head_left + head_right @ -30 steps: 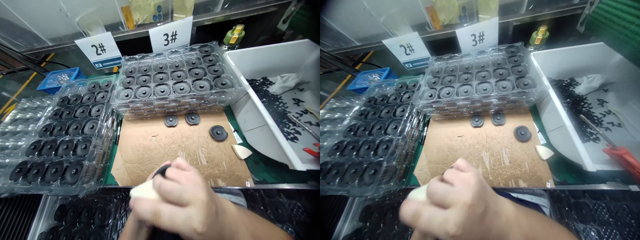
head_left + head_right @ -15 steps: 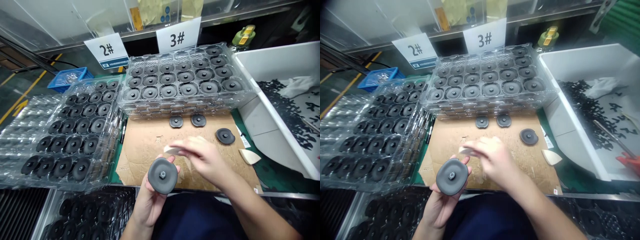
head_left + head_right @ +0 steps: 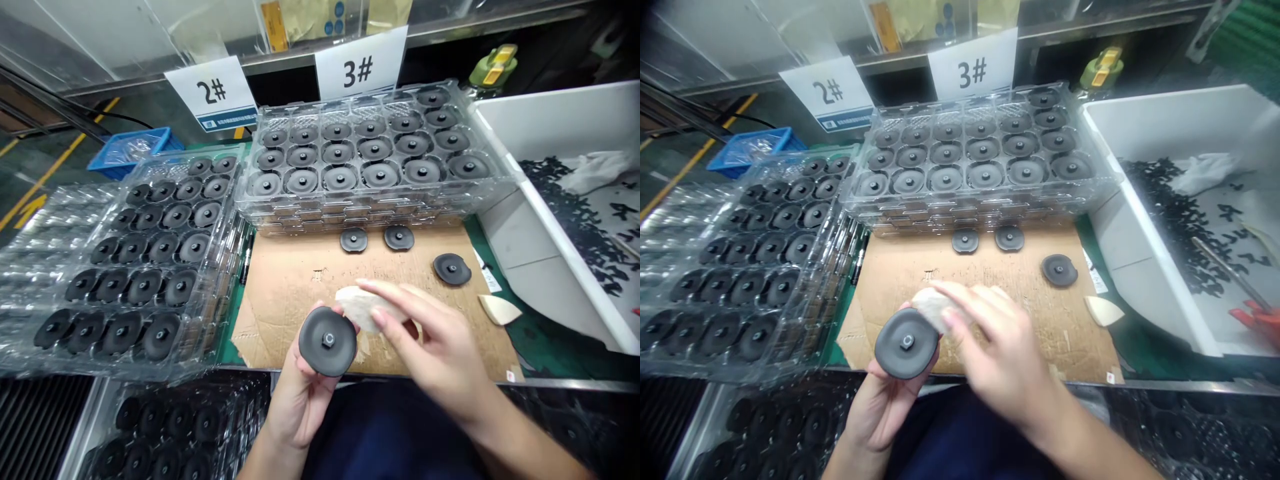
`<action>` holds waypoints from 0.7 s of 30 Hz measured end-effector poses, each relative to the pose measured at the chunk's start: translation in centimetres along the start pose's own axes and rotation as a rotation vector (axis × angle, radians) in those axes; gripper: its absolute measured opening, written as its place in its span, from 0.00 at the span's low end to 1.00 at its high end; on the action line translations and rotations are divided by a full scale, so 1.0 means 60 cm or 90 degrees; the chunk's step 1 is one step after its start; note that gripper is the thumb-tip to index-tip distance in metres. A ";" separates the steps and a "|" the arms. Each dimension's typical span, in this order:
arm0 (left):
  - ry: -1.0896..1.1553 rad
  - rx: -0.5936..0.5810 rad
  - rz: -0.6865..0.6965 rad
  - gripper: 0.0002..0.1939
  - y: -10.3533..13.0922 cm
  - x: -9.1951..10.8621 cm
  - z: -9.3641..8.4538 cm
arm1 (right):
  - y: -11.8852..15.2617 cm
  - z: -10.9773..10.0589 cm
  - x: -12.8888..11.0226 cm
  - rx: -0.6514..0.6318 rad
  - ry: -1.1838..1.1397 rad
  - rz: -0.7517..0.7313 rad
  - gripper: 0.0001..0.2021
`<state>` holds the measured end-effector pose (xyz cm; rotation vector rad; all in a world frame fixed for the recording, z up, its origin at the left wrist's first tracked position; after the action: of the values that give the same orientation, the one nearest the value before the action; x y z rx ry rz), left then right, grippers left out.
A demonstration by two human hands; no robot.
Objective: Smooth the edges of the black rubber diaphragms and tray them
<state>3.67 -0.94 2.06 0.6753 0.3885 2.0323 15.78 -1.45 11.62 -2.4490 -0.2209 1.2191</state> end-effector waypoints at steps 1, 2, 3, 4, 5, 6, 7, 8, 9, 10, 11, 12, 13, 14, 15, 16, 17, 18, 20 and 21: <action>-0.006 0.006 -0.003 0.25 -0.001 -0.001 0.000 | -0.011 -0.005 -0.038 0.015 -0.012 -0.060 0.17; -0.014 0.012 -0.009 0.24 -0.001 -0.002 0.000 | -0.017 -0.004 -0.073 0.010 -0.019 -0.125 0.17; -0.022 0.016 -0.014 0.23 -0.002 -0.003 -0.001 | -0.019 0.004 -0.100 -0.013 -0.025 -0.173 0.16; -0.030 0.020 -0.015 0.23 -0.002 -0.002 -0.002 | -0.019 0.016 -0.117 -0.047 -0.034 -0.202 0.16; -0.032 0.025 -0.006 0.24 -0.001 0.002 -0.004 | -0.019 0.030 -0.122 -0.087 -0.046 -0.203 0.15; -0.033 0.030 0.008 0.25 0.000 0.006 -0.007 | -0.020 0.044 -0.120 -0.127 -0.053 -0.189 0.14; -0.033 0.031 0.020 0.26 0.000 0.008 -0.008 | -0.022 0.055 -0.113 -0.158 -0.051 -0.166 0.14; -0.032 0.031 0.023 0.27 0.001 0.008 -0.008 | -0.027 0.060 -0.106 -0.163 -0.035 -0.151 0.13; -0.032 0.031 0.014 0.27 0.000 0.004 -0.007 | -0.034 0.058 -0.101 -0.145 -0.006 -0.144 0.14; -0.033 0.029 0.002 0.26 0.000 0.001 -0.006 | -0.040 0.052 -0.100 -0.114 0.026 -0.152 0.14; -0.034 0.024 -0.008 0.24 0.000 -0.002 -0.003 | -0.045 0.047 -0.102 -0.088 0.044 -0.168 0.15; -0.036 0.017 -0.013 0.23 0.001 -0.001 0.000 | -0.045 0.043 -0.108 -0.078 0.039 -0.191 0.16; -0.037 0.010 -0.011 0.23 0.003 0.002 0.003 | -0.041 0.043 -0.114 -0.091 0.010 -0.212 0.16; -0.041 0.005 -0.007 0.23 0.005 0.008 0.005 | -0.033 0.045 -0.118 -0.122 -0.024 -0.225 0.15; -0.048 0.001 -0.003 0.24 0.008 0.013 0.007 | -0.022 0.045 -0.119 -0.158 -0.051 -0.222 0.15; -0.058 0.003 -0.001 0.25 0.010 0.017 0.007 | -0.012 0.041 -0.115 -0.181 -0.058 -0.201 0.14; -0.068 0.008 0.000 0.27 0.012 0.019 0.007 | -0.003 0.033 -0.107 -0.191 -0.039 -0.168 0.14; -0.076 0.013 0.001 0.28 0.013 0.020 0.008 | 0.002 0.021 -0.097 -0.185 0.003 -0.135 0.14; -0.074 0.014 -0.007 0.28 0.012 0.014 0.013 | -0.001 -0.005 -0.090 -0.145 0.100 -0.110 0.14; -0.067 0.019 -0.016 0.29 0.011 0.008 0.013 | -0.008 -0.012 -0.096 -0.129 0.129 -0.135 0.14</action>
<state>3.51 -0.84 3.18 0.7884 0.3635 1.9611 12.86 -2.99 16.40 -2.6187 -0.5545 0.8894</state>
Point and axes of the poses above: each hand's wrist, its own y-axis away from the middle knuckle, its own z-axis out of the palm, x = y × z, the point moved 10 cm from there along -y, towards the middle knuckle, and after that the axes turned 13 degrees about -z, right-handed, at the moved point
